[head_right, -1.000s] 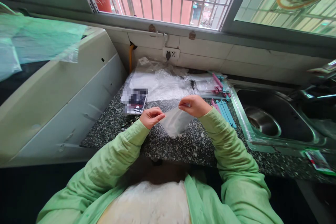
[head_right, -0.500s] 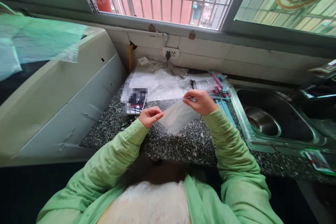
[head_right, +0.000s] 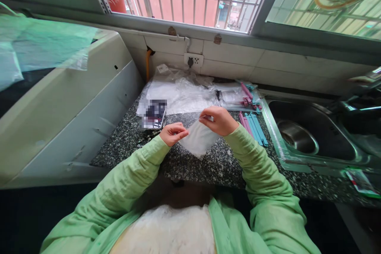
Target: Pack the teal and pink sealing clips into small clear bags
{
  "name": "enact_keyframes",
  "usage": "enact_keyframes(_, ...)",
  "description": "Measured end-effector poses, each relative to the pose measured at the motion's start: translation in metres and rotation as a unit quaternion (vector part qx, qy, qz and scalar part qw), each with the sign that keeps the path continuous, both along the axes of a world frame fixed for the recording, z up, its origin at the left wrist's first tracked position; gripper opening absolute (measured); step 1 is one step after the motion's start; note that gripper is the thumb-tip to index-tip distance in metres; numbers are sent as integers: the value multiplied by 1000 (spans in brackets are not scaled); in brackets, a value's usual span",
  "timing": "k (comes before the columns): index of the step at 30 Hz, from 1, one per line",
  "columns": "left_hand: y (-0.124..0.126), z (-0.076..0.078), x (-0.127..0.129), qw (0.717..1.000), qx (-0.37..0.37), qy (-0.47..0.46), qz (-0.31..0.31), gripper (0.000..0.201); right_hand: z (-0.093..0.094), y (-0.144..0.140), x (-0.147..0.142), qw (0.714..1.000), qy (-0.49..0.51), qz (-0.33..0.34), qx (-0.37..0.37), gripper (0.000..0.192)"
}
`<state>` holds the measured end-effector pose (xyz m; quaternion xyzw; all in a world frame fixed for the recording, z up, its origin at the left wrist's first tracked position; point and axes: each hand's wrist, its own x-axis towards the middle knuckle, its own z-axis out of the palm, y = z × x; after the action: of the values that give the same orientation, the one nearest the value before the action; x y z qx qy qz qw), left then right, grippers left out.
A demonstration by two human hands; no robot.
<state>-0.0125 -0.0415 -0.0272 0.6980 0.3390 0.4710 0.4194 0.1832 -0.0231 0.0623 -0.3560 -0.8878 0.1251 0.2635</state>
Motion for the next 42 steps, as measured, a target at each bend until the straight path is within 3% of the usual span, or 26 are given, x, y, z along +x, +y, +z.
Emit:
enact_keyframes(7, -1, 2, 1, 998, -49, -17, -41, 38, -4, 5, 0, 1000, 12, -14, -13, 13)
enact_keyframes(19, 1, 2, 1, 995, -76, -58, -2, 40, -2, 6, 3, 997, 54, -39, -36, 16)
enact_keyframes(27, -3, 5, 2, 992, -110, -17, -65, 43, 0, 1, 0, 999, 39, -28, 1, 17)
enact_keyframes(34, -6, 7, 1, 985, -127, 11, -119, 45, 3, -10, -6, 1000, 7, 21, -12, 17)
enact_keyframes(42, -5, 2, 3, 993, -70, 14, -94, 45, -4, -8, -11, 1000, 5, 16, -9, 17)
